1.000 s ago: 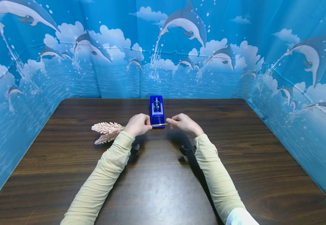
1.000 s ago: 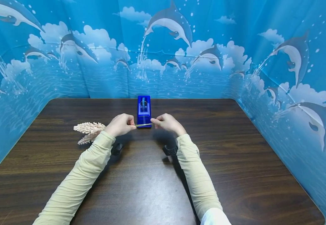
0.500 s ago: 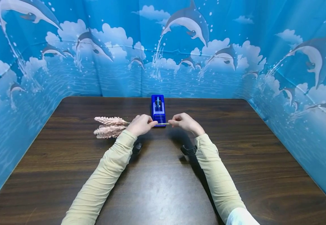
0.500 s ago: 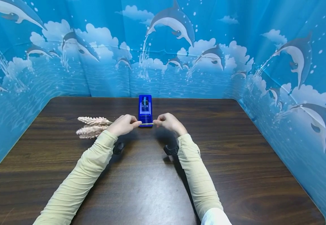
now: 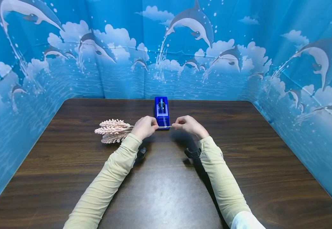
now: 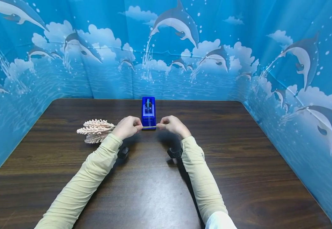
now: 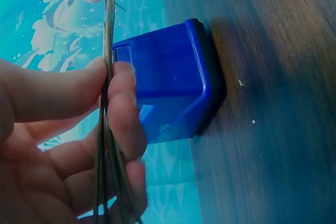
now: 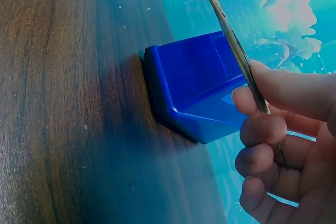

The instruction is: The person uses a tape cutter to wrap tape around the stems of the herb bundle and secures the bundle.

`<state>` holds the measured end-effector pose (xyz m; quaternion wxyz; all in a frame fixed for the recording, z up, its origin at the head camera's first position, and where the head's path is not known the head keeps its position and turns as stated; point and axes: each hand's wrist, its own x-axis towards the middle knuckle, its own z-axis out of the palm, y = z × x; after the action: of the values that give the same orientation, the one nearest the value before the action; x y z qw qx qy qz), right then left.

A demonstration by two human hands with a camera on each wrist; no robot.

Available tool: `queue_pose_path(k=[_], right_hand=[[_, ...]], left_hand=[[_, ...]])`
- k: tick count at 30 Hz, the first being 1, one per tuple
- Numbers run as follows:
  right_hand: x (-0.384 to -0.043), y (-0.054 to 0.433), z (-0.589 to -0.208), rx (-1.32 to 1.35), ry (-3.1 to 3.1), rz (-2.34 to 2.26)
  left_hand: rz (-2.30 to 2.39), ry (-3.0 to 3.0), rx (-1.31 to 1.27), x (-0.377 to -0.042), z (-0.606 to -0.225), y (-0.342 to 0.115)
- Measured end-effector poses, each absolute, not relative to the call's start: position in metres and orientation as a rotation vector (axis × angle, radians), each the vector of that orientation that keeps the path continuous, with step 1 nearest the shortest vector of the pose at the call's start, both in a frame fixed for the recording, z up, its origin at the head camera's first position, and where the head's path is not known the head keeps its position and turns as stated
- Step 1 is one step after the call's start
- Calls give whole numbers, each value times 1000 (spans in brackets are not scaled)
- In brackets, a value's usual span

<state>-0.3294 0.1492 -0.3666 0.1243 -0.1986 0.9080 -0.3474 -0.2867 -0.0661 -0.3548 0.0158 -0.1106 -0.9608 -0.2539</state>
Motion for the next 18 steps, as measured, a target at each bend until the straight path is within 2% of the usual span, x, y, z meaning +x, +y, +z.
queue_pose_path(k=[18], right_hand=[[-329, 151, -366, -609, 2585, -1008]], left_hand=[[-870, -2833, -307, -287, -355, -66]])
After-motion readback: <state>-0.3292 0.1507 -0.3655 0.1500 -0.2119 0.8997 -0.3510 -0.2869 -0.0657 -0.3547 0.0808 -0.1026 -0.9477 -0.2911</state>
